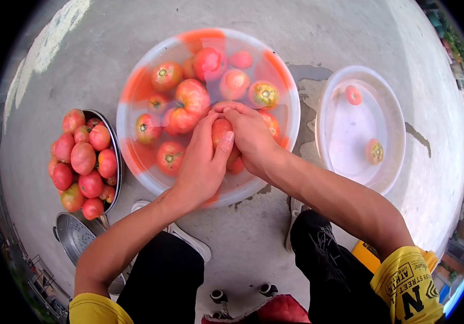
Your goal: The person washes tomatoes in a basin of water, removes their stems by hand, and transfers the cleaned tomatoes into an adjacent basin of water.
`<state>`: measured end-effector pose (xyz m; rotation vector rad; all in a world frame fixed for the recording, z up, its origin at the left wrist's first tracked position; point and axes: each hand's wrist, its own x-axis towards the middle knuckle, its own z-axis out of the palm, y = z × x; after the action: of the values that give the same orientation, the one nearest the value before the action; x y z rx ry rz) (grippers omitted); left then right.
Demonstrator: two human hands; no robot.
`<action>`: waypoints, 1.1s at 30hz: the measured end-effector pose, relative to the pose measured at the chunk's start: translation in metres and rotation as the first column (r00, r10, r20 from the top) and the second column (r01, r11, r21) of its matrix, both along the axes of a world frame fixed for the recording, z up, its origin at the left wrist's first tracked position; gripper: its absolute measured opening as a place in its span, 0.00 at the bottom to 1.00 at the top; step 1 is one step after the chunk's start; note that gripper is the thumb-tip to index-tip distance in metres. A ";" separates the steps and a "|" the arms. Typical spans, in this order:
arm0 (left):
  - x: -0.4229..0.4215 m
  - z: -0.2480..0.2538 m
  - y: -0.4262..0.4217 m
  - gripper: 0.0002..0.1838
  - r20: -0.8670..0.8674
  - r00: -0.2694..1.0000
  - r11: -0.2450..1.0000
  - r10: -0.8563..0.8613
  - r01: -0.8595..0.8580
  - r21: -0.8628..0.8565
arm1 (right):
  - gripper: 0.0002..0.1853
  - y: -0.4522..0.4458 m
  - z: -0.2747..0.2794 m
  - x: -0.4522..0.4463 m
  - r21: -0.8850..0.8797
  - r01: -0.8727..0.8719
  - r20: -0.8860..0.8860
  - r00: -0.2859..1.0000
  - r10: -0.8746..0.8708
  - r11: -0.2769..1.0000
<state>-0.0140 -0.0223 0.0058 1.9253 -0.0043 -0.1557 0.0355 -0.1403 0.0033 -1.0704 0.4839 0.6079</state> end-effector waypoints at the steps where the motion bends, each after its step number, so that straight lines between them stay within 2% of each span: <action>1: 0.002 -0.004 0.001 0.23 0.039 0.998 0.999 -0.044 0.044 0.006 | 0.12 0.001 -0.007 0.001 -0.067 -0.019 0.037 0.999 0.021 0.998; 2: 0.004 -0.010 0.003 0.23 0.037 0.998 0.999 -0.045 0.045 0.007 | 0.12 0.000 -0.014 0.002 -0.066 -0.019 0.036 0.999 0.021 0.998; 4: 0.010 -0.018 0.008 0.23 0.110 0.990 0.989 -0.091 0.077 0.126 | 0.13 0.000 -0.028 0.009 -0.303 -0.055 0.327 0.932 0.158 0.951; 5: 0.013 -0.021 0.010 0.23 0.109 0.990 0.989 -0.090 0.076 0.128 | 0.13 -0.001 -0.035 0.012 -0.301 -0.056 0.326 0.932 0.158 0.952; 7: 0.019 -0.025 0.012 0.21 0.168 0.981 0.982 -0.100 0.070 0.176 | 0.14 -0.002 -0.039 0.017 -0.564 -0.029 0.509 0.775 0.375 0.826; 8: 0.021 -0.027 0.013 0.21 0.167 0.981 0.982 -0.098 0.068 0.176 | 0.14 -0.001 -0.041 0.019 -0.564 -0.031 0.508 0.775 0.376 0.825; 10: 0.025 -0.030 0.015 0.20 0.126 0.986 0.976 -0.113 0.087 0.197 | 0.12 0.000 -0.042 0.024 -0.695 -0.009 0.535 0.661 0.526 0.719; 11: 0.025 -0.032 0.015 0.20 0.125 0.986 0.976 -0.113 0.087 0.197 | 0.12 0.000 -0.042 0.026 -0.695 -0.010 0.535 0.661 0.526 0.719; 13: 0.027 -0.037 0.015 0.19 0.127 0.989 0.989 -0.079 0.063 0.132 | 0.11 0.000 -0.044 0.030 -0.826 -0.034 0.462 0.532 0.710 0.563; 14: 0.029 -0.038 0.017 0.19 0.126 0.989 0.989 -0.080 0.063 0.132 | 0.11 0.000 -0.046 0.032 -0.826 -0.034 0.461 0.533 0.709 0.563; 16: 0.036 -0.033 0.020 0.18 0.056 0.988 0.938 -0.146 0.120 0.324 | 0.09 -0.001 -0.050 0.036 -0.841 0.238 0.541 0.397 0.741 0.486; 17: 0.040 -0.029 0.019 0.18 0.056 0.988 0.938 -0.146 0.121 0.324 | 0.09 -0.004 -0.052 0.038 -0.841 0.238 0.540 0.398 0.742 0.485; 19: 0.050 -0.018 0.014 0.21 -0.120 0.980 0.846 -0.160 0.199 0.494 | 0.07 -0.011 -0.051 0.043 -0.895 0.219 0.444 0.349 0.825 0.389; 20: 0.054 -0.019 0.013 0.21 -0.121 0.980 0.846 -0.158 0.198 0.495 | 0.07 -0.011 -0.051 0.045 -0.894 0.218 0.446 0.348 0.825 0.391; 22: 0.060 -0.022 0.010 0.24 -0.219 0.960 0.712 -0.175 0.277 0.646 | 0.08 -0.012 -0.050 0.050 -0.957 0.199 0.264 0.293 0.919 0.211; 23: 0.059 -0.025 0.008 0.24 -0.219 0.960 0.711 -0.176 0.278 0.647 | 0.08 -0.012 -0.049 0.051 -0.957 0.199 0.265 0.294 0.918 0.212; 25: 0.057 -0.030 0.005 0.26 -0.206 0.978 0.759 -0.040 0.164 0.630 | 0.08 -0.012 -0.048 0.053 -0.987 0.110 0.148 0.286 0.947 0.121; 26: 0.057 -0.032 0.005 0.26 -0.206 0.978 0.758 -0.043 0.166 0.631 | 0.08 -0.012 -0.047 0.052 -0.986 0.110 0.149 0.290 0.945 0.122; 28: 0.057 -0.035 0.005 0.25 -0.171 0.985 0.836 0.005 0.090 0.541 | 0.08 -0.011 -0.041 0.046 -0.989 0.076 0.147 0.325 0.934 0.129; 32: 0.067 -0.068 0.023 0.26 -0.117 0.991 0.888 -0.069 0.114 0.445 | 0.10 -0.016 -0.026 0.038 -0.989 0.002 0.143 0.316 0.938 0.150; 33: 0.069 -0.063 0.021 0.25 -0.243 0.970 0.981 0.010 0.038 0.191 | 0.13 -0.017 -0.021 0.034 -0.975 0.023 0.217 0.329 0.919 0.222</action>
<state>0.0549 -0.0008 -0.0576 2.0892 0.1667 -0.4142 0.0698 -0.1574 -0.0174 -2.5322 -0.6830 0.3129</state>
